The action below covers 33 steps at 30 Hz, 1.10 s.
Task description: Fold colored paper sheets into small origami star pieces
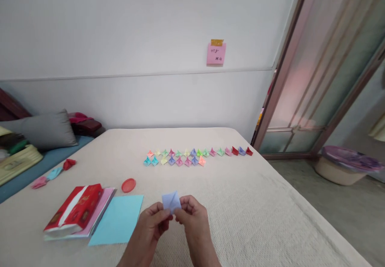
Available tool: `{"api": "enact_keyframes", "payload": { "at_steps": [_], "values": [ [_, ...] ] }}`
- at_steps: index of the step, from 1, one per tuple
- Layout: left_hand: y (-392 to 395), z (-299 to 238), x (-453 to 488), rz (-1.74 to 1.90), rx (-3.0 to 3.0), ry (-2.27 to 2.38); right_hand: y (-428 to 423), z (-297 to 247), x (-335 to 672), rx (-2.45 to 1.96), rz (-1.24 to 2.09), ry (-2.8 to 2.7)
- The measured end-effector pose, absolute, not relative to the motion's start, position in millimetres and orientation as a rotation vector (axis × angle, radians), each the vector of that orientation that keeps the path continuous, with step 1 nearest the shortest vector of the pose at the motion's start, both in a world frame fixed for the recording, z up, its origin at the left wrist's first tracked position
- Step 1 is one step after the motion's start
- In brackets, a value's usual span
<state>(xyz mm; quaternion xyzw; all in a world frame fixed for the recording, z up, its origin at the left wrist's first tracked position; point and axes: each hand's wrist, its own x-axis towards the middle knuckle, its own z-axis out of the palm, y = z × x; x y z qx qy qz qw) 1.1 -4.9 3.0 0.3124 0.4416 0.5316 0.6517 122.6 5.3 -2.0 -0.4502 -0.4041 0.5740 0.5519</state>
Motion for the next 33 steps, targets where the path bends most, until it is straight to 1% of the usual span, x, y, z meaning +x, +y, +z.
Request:
{"api": "enact_keyframes", "payload": {
  "at_steps": [5, 10, 16, 20, 27, 33],
  "values": [
    [-2.7, 6.6, -4.5, 1.094, 0.895, 1.071, 6.6, -0.2, 129.6, -1.083, 1.389, -1.022],
    [-3.3, 9.0, -6.5, 1.097, 0.865, 1.021, 7.3, 0.5, 131.7, -1.091, 1.416, -1.077],
    [-3.9, 5.6, -3.2, 1.165, 0.861, 0.984, 10.3, -0.7, 132.1, -1.147, 1.392, -1.093],
    [-3.9, 2.5, -4.0, 1.18, 0.852, 0.936, 10.1, -1.5, 132.7, -1.125, 1.378, -1.083],
    [-0.7, -6.2, 0.2, 1.302, 0.876, 0.996, 4.4, -3.5, 129.9, -1.057, 1.389, -0.976],
    [-6.2, 4.6, -3.1, 1.334, 1.006, 0.981, 3.7, 0.0, 133.1, -0.974, 1.361, -1.025]
  ]
}}
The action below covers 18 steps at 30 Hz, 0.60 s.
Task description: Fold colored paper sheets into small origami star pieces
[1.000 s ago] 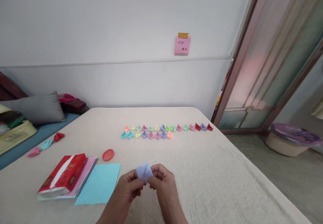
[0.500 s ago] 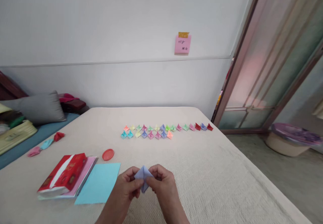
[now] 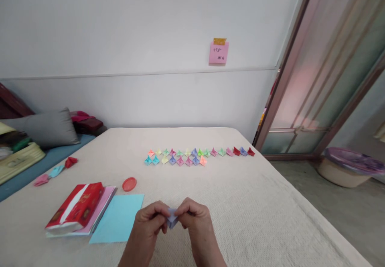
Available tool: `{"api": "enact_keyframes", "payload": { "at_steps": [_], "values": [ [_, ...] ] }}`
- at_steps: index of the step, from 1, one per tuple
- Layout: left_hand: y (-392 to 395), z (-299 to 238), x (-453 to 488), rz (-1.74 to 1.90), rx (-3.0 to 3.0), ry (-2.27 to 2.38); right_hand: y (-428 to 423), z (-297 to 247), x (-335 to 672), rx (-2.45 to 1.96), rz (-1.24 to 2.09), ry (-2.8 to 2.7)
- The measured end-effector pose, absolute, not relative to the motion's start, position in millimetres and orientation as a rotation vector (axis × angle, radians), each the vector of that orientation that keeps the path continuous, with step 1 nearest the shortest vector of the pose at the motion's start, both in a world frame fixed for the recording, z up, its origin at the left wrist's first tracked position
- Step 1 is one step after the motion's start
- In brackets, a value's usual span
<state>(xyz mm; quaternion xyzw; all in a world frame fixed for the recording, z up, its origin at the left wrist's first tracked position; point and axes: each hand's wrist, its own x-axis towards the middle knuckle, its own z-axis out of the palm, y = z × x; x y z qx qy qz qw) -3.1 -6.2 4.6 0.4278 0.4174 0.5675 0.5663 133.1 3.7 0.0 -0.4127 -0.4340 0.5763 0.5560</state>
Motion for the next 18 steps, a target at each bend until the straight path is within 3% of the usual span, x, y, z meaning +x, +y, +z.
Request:
{"api": "enact_keyframes", "payload": {
  "at_steps": [10, 18],
  "values": [
    [-2.1, -4.7, -3.1, 1.285, 1.054, 1.025, 4.5, 5.6, 139.4, -0.986, 1.214, -1.268],
    [-4.0, -7.2, -1.9, 1.419, 1.242, 1.037, 2.4, 15.8, 147.2, -0.919, 1.471, -1.186]
  ]
}}
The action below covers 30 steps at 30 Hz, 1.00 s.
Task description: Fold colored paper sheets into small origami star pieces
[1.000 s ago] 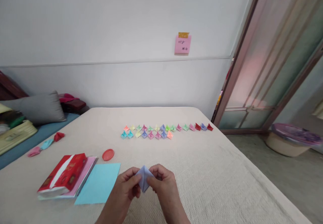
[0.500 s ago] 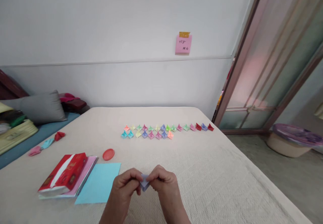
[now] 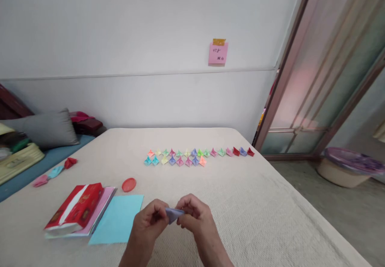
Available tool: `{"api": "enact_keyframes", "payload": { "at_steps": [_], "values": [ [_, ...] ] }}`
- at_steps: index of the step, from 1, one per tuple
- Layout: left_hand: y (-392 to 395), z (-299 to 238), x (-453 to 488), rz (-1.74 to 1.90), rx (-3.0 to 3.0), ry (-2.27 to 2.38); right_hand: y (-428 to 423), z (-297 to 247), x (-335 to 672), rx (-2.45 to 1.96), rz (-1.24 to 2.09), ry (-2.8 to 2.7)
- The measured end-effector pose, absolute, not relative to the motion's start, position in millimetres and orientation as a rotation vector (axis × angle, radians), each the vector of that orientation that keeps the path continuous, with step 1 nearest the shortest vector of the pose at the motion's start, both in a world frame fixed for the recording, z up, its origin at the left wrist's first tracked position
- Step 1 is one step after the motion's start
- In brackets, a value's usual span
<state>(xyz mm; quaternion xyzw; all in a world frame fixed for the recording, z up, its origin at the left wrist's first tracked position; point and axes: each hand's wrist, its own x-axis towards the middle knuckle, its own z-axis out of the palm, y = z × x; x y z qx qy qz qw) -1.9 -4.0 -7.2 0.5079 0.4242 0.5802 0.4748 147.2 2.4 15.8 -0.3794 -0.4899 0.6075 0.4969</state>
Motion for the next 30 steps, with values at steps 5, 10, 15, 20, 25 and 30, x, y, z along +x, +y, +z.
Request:
{"api": "enact_keyframes", "payload": {
  "at_steps": [5, 10, 15, 20, 25, 30],
  "values": [
    [-14.3, 2.7, 1.2, 1.509, 1.502, 1.104, 2.5, 20.7, 146.4, -0.992, 1.519, -1.202],
    [-16.5, 2.8, 0.9, 1.498, 1.567, 1.146, 0.8, 16.6, 146.1, -1.056, 1.231, -1.441],
    [-14.7, 2.9, -0.3, 1.471, 1.516, 1.148, -0.5, 11.5, 149.0, -1.129, 0.94, -1.692],
    [-13.5, 1.4, -0.9, 1.456, 1.521, 1.139, -0.4, 13.1, 147.9, -1.148, 0.818, -1.795],
    [-14.5, 0.2, 1.3, 1.482, 1.436, 1.172, -2.5, 14.3, 146.5, -1.15, 0.799, -1.796],
    [-10.8, -0.2, 3.6, 1.457, 1.138, 1.052, -2.7, 11.3, 148.3, -1.106, 0.789, -1.777]
  ]
}}
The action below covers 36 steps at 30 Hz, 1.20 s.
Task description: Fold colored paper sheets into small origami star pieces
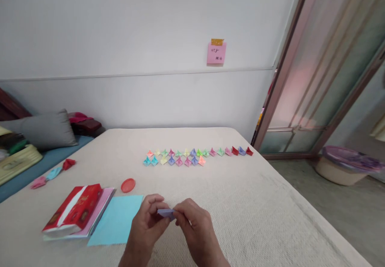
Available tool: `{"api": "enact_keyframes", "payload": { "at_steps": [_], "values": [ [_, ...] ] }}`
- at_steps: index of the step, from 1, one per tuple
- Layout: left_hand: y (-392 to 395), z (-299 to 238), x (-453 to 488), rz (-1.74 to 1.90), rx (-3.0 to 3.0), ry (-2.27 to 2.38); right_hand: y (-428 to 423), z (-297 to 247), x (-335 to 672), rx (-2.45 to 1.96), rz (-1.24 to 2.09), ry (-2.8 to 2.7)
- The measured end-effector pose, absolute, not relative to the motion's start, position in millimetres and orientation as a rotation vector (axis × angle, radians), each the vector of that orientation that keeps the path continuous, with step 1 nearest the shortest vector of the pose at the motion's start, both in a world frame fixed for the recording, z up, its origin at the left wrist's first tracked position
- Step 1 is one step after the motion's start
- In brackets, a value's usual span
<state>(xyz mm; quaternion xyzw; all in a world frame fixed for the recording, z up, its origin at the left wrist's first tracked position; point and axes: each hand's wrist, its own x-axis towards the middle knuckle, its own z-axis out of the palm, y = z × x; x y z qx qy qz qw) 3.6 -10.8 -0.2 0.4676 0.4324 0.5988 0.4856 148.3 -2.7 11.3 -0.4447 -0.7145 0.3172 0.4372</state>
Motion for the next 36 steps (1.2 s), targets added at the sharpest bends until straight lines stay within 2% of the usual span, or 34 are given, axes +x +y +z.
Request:
{"api": "enact_keyframes", "payload": {
  "at_steps": [6, 17, 23, 29, 36],
  "values": [
    [-10.1, 11.9, -4.1, 1.309, 1.175, 1.104, -3.1, 12.4, 147.5, -1.106, 0.778, -1.809],
    [-13.4, 14.7, -6.5, 1.267, 1.212, 1.164, -6.7, 13.8, 141.7, -1.119, 0.829, -1.809],
    [-8.7, 9.1, -6.1, 1.29, 1.198, 1.189, -4.9, 9.6, 140.6, -1.129, 0.928, -1.684],
    [-3.6, 3.5, -0.1, 1.146, 1.132, 1.061, 0.8, 8.4, 142.4, -1.068, 1.061, -1.464],
    [-2.2, 0.7, -5.0, 1.228, 1.133, 1.136, 1.2, 9.3, 144.6, -1.067, 1.161, -1.397]
  ]
}}
